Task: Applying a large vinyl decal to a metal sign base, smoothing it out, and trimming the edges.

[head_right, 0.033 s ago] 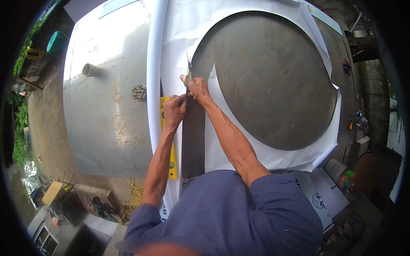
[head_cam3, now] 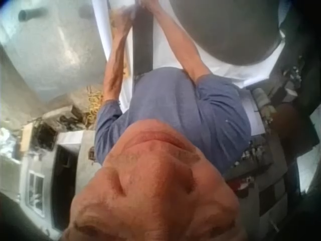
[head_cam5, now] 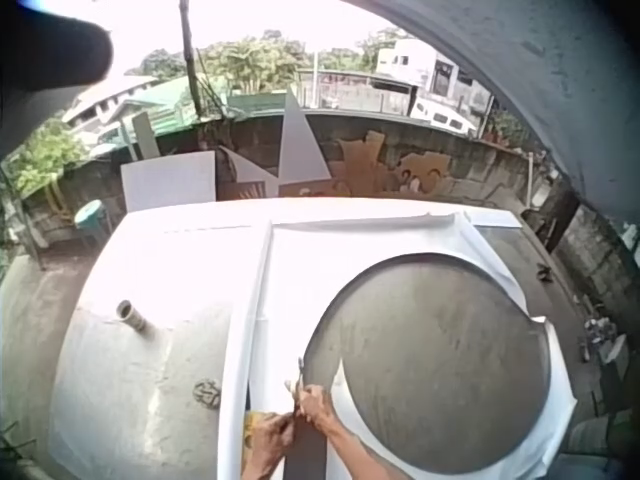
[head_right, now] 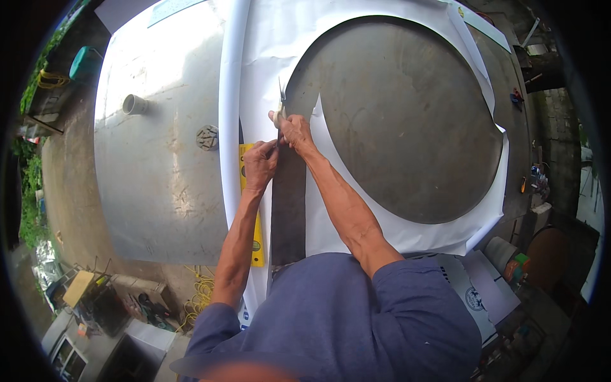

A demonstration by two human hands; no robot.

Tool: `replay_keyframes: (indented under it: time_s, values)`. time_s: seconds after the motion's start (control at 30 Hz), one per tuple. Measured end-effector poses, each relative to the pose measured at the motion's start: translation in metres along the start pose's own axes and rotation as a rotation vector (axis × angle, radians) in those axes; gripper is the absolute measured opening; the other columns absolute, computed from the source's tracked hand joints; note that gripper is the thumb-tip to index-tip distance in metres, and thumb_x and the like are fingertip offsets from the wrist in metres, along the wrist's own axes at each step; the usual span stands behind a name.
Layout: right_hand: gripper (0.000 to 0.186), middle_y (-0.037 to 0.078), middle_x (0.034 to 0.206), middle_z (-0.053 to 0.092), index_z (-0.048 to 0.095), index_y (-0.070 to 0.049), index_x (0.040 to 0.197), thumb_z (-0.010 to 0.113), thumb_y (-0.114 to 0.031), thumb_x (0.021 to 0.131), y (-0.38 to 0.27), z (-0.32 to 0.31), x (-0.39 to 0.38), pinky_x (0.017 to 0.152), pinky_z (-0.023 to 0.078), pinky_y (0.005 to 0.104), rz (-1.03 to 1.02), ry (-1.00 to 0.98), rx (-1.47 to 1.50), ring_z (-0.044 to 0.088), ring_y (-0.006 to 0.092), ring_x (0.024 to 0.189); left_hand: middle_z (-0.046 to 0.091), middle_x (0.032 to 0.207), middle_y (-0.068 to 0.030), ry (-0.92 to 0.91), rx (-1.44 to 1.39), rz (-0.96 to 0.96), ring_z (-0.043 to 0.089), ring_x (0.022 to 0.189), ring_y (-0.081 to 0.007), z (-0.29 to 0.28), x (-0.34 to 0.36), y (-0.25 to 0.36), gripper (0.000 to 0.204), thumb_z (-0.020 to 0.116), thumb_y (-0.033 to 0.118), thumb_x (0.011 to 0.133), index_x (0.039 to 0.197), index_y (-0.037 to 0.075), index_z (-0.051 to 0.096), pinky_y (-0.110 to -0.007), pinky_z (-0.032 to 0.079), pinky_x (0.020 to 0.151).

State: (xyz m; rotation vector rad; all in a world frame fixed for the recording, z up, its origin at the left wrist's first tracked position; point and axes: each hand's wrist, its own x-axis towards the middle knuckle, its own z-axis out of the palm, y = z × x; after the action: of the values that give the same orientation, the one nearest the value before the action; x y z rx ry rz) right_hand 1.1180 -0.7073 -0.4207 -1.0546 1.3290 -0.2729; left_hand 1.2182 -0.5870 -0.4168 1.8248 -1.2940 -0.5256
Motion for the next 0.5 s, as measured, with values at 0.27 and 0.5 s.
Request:
replay_keyframes:
  time_s: [0.27, 0.5]
  values:
    - [0.056, 0.009, 0.060, 0.061, 0.063, 0.001, 0.074, 0.079, -0.052, 0.081, 0.006, 0.003, 0.003, 0.037, 0.041, 0.0281, -0.106, 0.014, 0.101, 0.063, 0.0159, 0.048, 0.063, 0.072, -0.0134, -0.051, -0.022, -0.053, 0.063, 0.061, -0.0257, -0.009, 0.004, 0.008, 0.018, 0.070, 0.005, 0.081, 0.098, 0.004, 0.076, -0.036, 0.050, 0.060]
    - [0.061, 0.008, 0.059, 0.060, 0.063, 0.001, 0.071, 0.078, -0.058, 0.079, -0.028, -0.006, 0.037, 0.038, 0.040, 0.0284, -0.065, 0.026, 0.081, 0.063, 0.0174, 0.048, 0.066, 0.074, -0.0130, 0.000, -0.050, -0.027, 0.065, 0.062, -0.0245, -0.012, 0.002, 0.005, 0.019, 0.070, 0.005, 0.082, 0.100, 0.002, 0.076, -0.033, 0.050, 0.060]
